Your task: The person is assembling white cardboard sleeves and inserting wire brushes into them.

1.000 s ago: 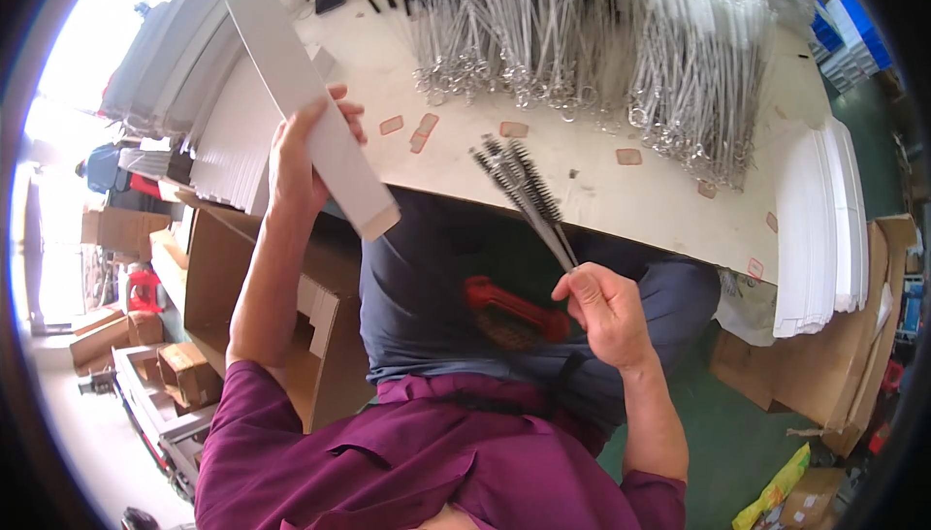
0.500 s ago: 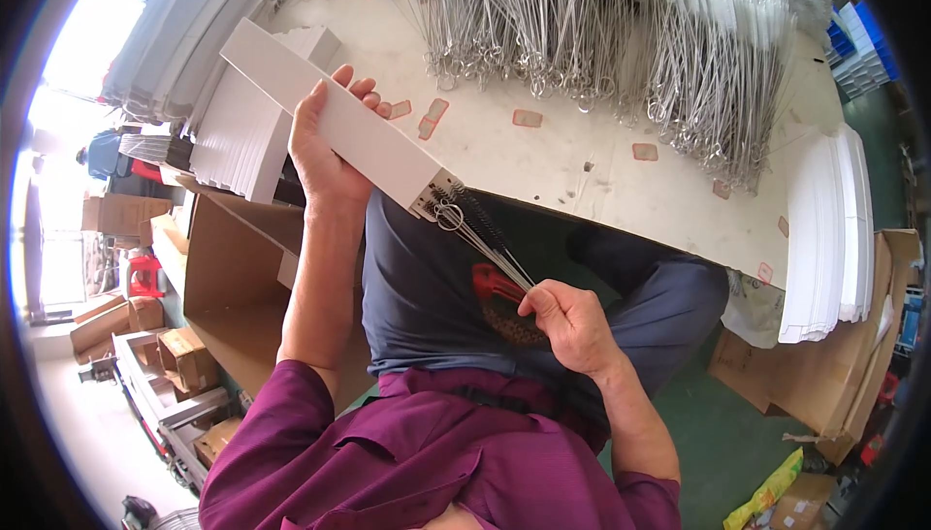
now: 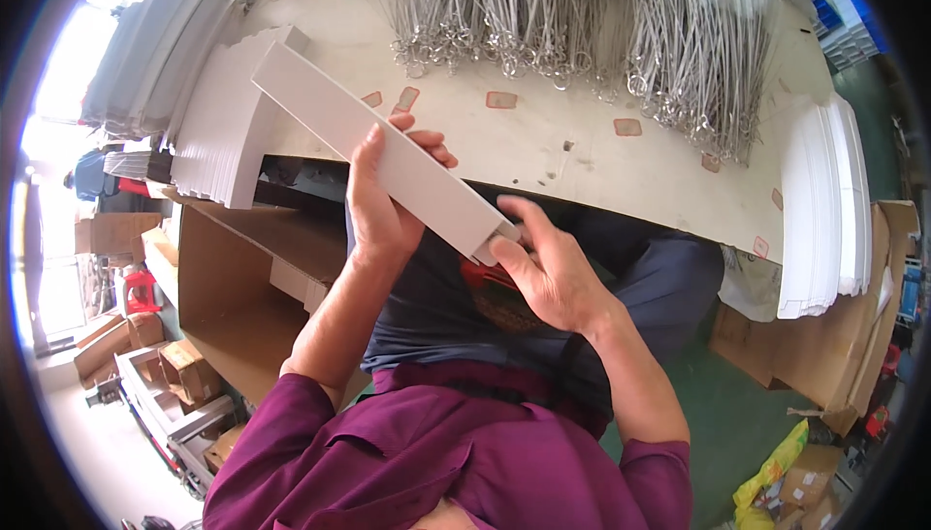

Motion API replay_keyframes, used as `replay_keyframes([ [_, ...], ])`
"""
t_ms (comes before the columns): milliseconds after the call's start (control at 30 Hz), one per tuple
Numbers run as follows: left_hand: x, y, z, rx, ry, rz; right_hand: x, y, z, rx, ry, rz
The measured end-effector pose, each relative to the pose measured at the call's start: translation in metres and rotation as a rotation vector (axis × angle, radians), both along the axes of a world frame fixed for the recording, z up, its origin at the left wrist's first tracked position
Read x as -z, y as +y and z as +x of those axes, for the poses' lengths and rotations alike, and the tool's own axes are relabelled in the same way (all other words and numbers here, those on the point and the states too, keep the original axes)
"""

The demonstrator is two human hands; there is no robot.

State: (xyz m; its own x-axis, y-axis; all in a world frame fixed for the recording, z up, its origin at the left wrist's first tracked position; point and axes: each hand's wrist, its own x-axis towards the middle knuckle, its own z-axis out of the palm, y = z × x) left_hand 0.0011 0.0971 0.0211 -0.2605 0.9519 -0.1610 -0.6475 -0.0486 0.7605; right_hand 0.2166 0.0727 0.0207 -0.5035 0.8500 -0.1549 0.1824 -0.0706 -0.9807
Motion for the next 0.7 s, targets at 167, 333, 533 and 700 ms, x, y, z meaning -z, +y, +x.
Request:
replay_keyframes([
  [167, 0.012, -0.027, 0.023, 0.128, 0.122, -0.144, -0.006, 0.013, -0.02, -0.097, -0.107, 0.059],
  [333, -0.008, -0.074, -0.015, 0.719, 0.93, -0.202, -0.015, 0.027, -0.001, -0.128, -0.219, -0.06],
  [533, -0.06, -0.052, -0.007, 0.529, 1.937, 0.58, -0.037, 0.029, -0.006, -0.359, -0.467, -0.068],
  [700, -0.031, -0.038, -0.02, 0.836, 1.869, 0.447, -0.03, 0.029, -0.014, -0.44, -0.521, 0.227],
])
